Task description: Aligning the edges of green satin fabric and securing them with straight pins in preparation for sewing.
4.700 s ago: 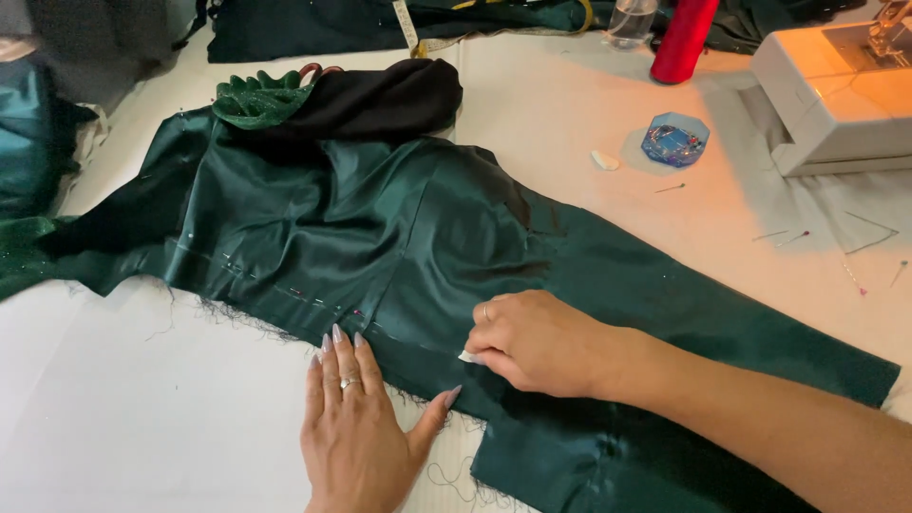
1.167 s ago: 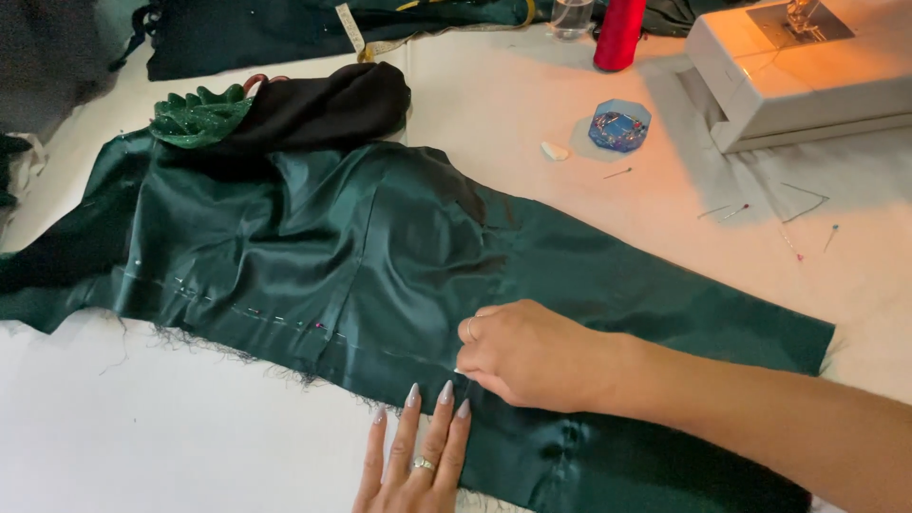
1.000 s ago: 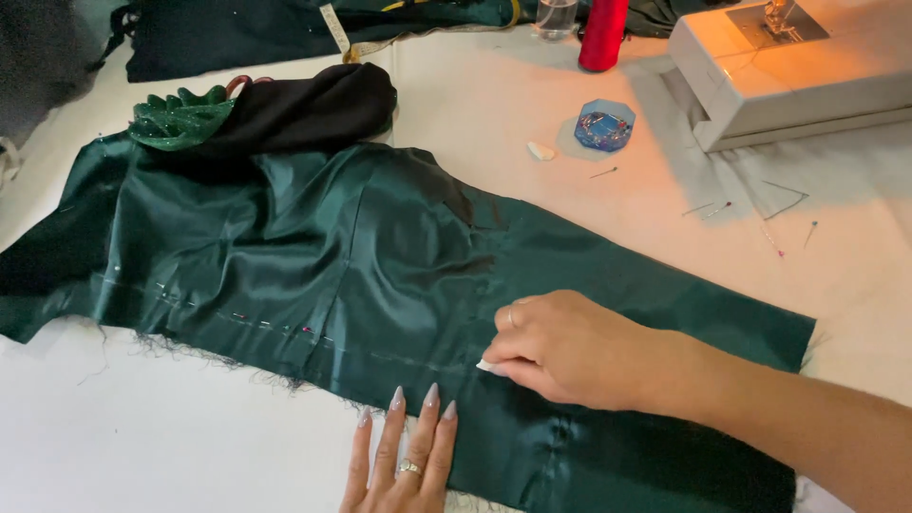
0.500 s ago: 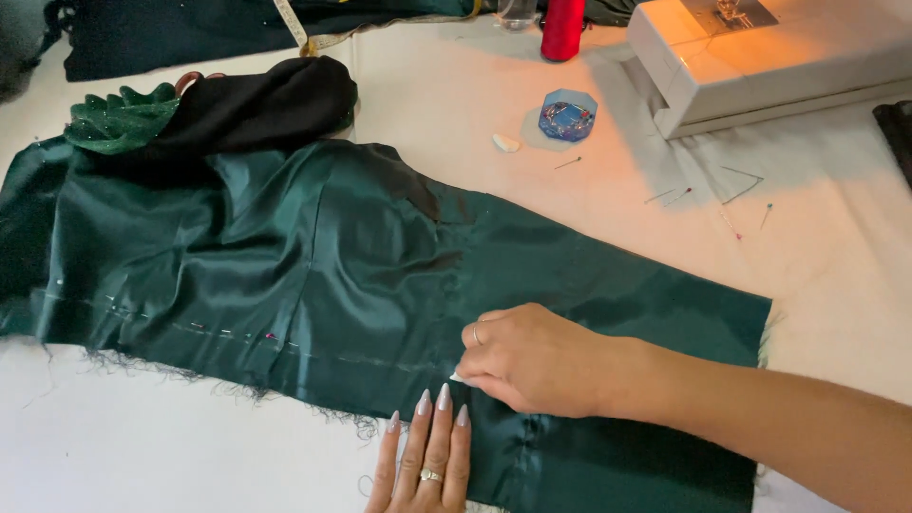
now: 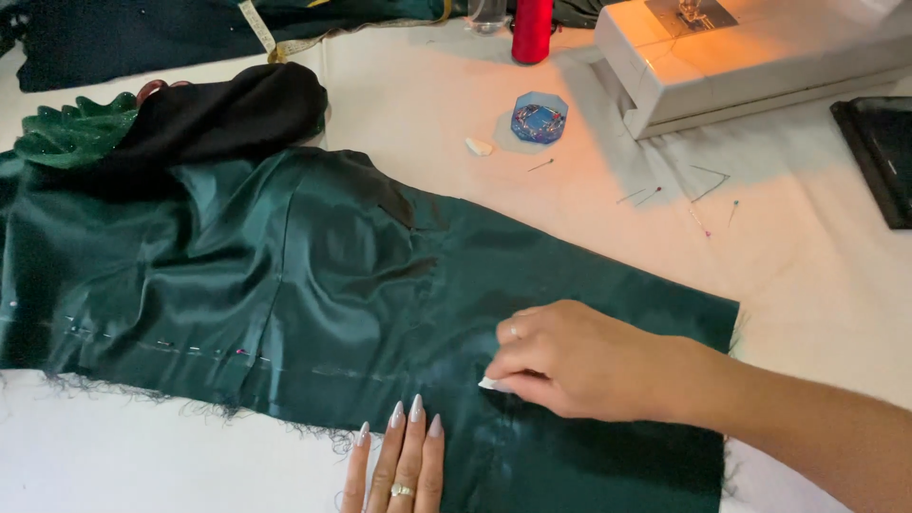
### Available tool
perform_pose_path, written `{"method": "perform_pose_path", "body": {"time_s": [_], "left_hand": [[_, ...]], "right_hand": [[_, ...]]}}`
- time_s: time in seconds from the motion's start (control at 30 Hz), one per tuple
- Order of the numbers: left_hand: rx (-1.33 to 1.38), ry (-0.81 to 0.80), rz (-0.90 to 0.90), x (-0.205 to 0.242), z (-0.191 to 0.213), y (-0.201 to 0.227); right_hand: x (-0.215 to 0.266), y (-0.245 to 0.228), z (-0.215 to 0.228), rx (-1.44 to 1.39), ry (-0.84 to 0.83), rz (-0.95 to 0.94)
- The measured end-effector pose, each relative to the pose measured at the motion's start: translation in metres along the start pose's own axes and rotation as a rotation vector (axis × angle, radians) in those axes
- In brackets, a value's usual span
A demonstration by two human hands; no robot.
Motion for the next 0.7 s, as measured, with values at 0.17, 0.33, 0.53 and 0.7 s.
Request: {"method": "perform_pose_path", "body": {"time_s": [0.17,0.33,0.53,0.7], "left_hand": [[0.166,0.011,0.008,-0.024,0.02,0.033],[0.252,-0.008,-0.052,-0.019,0.015,0.051],[0.313,0.033,0.049,-0.022,0.017,0.061],[0.303,-0.039,0.001,-0.004,0.007,0.044]], "right_hand": [[0.016,0.002,0.0,0.013,0.116,0.047],[0.012,0.0,-0.012,0.019,0.081,0.115],[0.031,-0.003,0.014,-0.01,0.171,0.081],[0.104,0.04,0.056,-0.385,0.422,-0.406]]}}
Point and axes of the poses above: each hand's wrist, its own x-axis away from the middle knuckle, its own z-axis out of the back of the hand, y = z × x, the point moved 8 cm from there along -x, towards the middle knuckle, and after that the axes turned 10 degrees about -x, right-handed, at the moved point
